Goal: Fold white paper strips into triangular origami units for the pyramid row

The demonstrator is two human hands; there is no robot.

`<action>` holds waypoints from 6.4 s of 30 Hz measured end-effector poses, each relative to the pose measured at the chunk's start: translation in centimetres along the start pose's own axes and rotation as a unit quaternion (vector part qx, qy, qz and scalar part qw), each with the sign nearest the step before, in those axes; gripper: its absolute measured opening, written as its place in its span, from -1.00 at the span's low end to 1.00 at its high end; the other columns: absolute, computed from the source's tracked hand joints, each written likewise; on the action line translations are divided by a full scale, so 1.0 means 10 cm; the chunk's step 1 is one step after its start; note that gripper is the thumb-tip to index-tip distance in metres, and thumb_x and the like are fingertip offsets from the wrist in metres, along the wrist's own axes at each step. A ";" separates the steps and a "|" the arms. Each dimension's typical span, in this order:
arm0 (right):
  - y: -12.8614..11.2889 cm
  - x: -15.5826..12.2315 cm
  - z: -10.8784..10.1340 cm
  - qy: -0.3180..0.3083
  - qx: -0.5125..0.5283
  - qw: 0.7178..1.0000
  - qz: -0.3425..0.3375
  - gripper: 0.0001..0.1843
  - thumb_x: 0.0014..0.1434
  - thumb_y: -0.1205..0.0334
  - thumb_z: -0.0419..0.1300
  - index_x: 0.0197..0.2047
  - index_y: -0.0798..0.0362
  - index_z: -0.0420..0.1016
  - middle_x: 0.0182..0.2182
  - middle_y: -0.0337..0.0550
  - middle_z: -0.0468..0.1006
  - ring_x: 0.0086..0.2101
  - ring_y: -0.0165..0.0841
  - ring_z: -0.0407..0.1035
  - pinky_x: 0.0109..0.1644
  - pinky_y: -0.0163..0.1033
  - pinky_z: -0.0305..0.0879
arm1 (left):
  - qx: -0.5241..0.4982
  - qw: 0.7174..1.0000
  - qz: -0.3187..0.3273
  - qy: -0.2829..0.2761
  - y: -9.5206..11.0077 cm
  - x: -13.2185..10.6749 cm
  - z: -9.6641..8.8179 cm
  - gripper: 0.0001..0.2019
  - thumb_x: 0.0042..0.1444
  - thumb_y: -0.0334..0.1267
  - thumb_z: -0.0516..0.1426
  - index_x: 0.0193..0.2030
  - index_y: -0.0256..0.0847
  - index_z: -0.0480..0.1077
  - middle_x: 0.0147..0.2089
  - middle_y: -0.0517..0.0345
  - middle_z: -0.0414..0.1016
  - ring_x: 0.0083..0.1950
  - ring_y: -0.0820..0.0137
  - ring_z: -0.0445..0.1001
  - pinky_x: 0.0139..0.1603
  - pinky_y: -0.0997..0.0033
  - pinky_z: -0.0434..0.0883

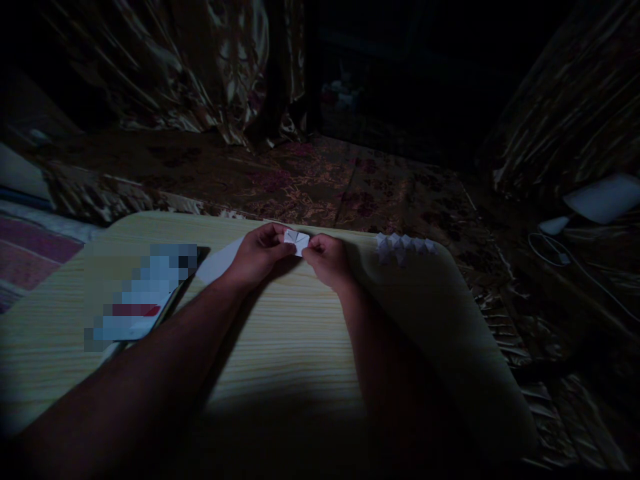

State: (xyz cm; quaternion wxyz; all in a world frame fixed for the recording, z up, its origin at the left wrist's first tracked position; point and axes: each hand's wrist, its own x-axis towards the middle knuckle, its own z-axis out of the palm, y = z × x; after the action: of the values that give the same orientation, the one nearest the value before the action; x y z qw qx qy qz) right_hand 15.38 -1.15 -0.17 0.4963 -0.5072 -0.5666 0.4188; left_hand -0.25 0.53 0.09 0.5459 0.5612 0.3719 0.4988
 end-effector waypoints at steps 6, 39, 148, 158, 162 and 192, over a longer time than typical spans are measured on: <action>-0.02 -0.02 0.00 0.006 0.041 0.999 0.009 -0.88 -0.10 0.24 0.19 -0.50 0.06 0.31 -0.67 -0.37 0.34 -0.65 -0.52 0.17 -0.55 -0.38 0.09 | 0.069 0.996 0.011 -0.047 -0.05 0.01 -0.01 -0.73 -0.09 -0.20 0.25 -0.28 -0.35 0.44 -0.29 0.09 0.52 -0.34 0.43 0.43 -0.29 0.46 0.33; 0.00 -0.01 0.02 -0.009 -0.009 1.000 -0.006 -0.91 -0.10 0.26 0.17 -0.48 0.08 0.34 -0.65 -0.35 0.36 -0.62 -0.51 0.21 -0.57 -0.39 0.03 | 0.115 0.991 -0.004 -0.064 -0.03 -0.02 -0.01 -0.72 -0.06 -0.13 0.21 -0.33 -0.35 0.44 -0.44 0.15 0.44 -0.49 0.52 0.27 -0.49 0.54 0.19; -0.03 -0.03 0.03 -0.005 -0.001 1.000 0.001 -0.90 -0.05 0.23 0.15 -0.49 0.08 0.37 -0.70 -0.35 0.35 -0.66 -0.52 0.20 -0.59 -0.40 0.06 | 0.122 0.990 -0.007 -0.069 -0.02 -0.02 -0.02 -0.84 -0.06 -0.24 0.19 -0.42 -0.32 0.41 -0.52 0.22 0.37 -0.55 0.56 0.22 -0.55 0.54 0.11; -0.03 -0.03 0.00 0.017 0.097 0.995 0.000 -0.84 -0.04 0.18 0.19 -0.36 0.04 0.34 -0.57 -0.32 0.42 -0.58 -0.48 0.29 -0.55 -0.38 0.21 | 0.053 0.999 -0.010 0.003 0.03 -0.01 -0.03 -0.85 -0.07 -0.25 0.21 -0.47 -0.26 0.33 -0.57 0.28 0.33 -0.59 0.57 0.20 -0.56 0.54 0.11; -0.03 -0.05 0.02 0.047 0.070 0.995 -0.045 -0.84 -0.06 0.25 0.19 -0.38 0.02 0.28 -0.56 -0.35 0.40 -0.58 -0.51 0.26 -0.54 -0.40 0.20 | 0.016 0.999 -0.012 0.041 0.01 0.01 -0.02 -0.80 -0.10 -0.23 0.23 -0.48 -0.25 0.29 -0.55 0.26 0.36 -0.60 0.57 0.22 -0.58 0.53 0.12; 0.01 -0.03 0.11 0.077 -0.028 0.994 -0.071 -0.85 -0.05 0.18 0.21 -0.42 0.07 0.38 -0.55 -0.30 0.41 -0.53 -0.49 0.27 -0.46 -0.38 0.21 | 0.001 0.999 -0.032 0.007 0.00 0.00 0.00 -0.72 -0.15 -0.19 0.29 -0.32 -0.31 0.43 -0.49 0.22 0.39 -0.54 0.55 0.27 -0.52 0.54 0.18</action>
State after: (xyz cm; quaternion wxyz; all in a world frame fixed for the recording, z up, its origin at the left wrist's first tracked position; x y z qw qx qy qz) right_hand 14.29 -1.41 -0.46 0.5523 -0.5099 -0.5734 0.3259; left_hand -0.27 0.58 0.12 0.5579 0.5463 0.3939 0.4849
